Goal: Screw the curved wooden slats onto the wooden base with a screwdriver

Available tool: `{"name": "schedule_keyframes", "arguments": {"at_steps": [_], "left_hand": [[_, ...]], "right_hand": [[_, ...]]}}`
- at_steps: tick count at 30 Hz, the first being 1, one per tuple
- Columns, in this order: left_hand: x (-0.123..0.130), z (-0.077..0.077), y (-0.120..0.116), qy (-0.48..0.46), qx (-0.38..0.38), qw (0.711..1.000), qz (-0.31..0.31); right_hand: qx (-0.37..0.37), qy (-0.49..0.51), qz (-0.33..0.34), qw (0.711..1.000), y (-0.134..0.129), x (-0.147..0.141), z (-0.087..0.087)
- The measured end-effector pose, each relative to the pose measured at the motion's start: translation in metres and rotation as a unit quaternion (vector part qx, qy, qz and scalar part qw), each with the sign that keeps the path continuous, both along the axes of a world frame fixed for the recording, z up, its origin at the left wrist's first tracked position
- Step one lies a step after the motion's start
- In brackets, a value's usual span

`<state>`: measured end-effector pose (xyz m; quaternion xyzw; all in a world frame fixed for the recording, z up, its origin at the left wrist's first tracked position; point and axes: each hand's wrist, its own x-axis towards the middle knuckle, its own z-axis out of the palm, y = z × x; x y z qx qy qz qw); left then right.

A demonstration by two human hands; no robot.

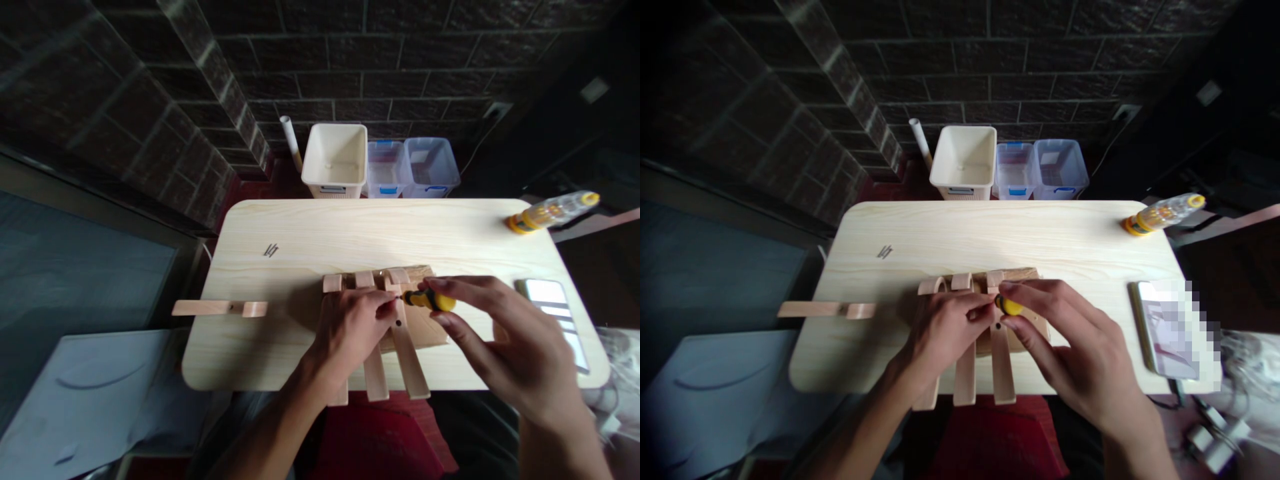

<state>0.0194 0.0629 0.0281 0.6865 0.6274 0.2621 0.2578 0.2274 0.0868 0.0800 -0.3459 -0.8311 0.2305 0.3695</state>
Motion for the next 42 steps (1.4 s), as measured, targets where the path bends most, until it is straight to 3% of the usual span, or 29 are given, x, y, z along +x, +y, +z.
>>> {"name": "schedule_keyframes", "arguments": {"at_steps": [7, 22, 42], "left_hand": [[-0.0002, -0.0027, 0.0001, 0.002, 0.028, 1.0, -0.002], [0.0006, -0.0063, -0.0008, -0.005, 0.035, 0.999, 0.01], [0.0, -0.0069, -0.0007, -0.01, 0.033, 0.999, 0.001]], "right_hand": [[-0.007, -0.004, 0.035, 0.999, 0.0007, -0.0039, 0.0049], [-0.02, 0.016, 0.036, 0.999, -0.0025, -0.0031, 0.0058], [-0.008, 0.006, -0.006, 1.0, 0.0, -0.0005, 0.0049]]}}
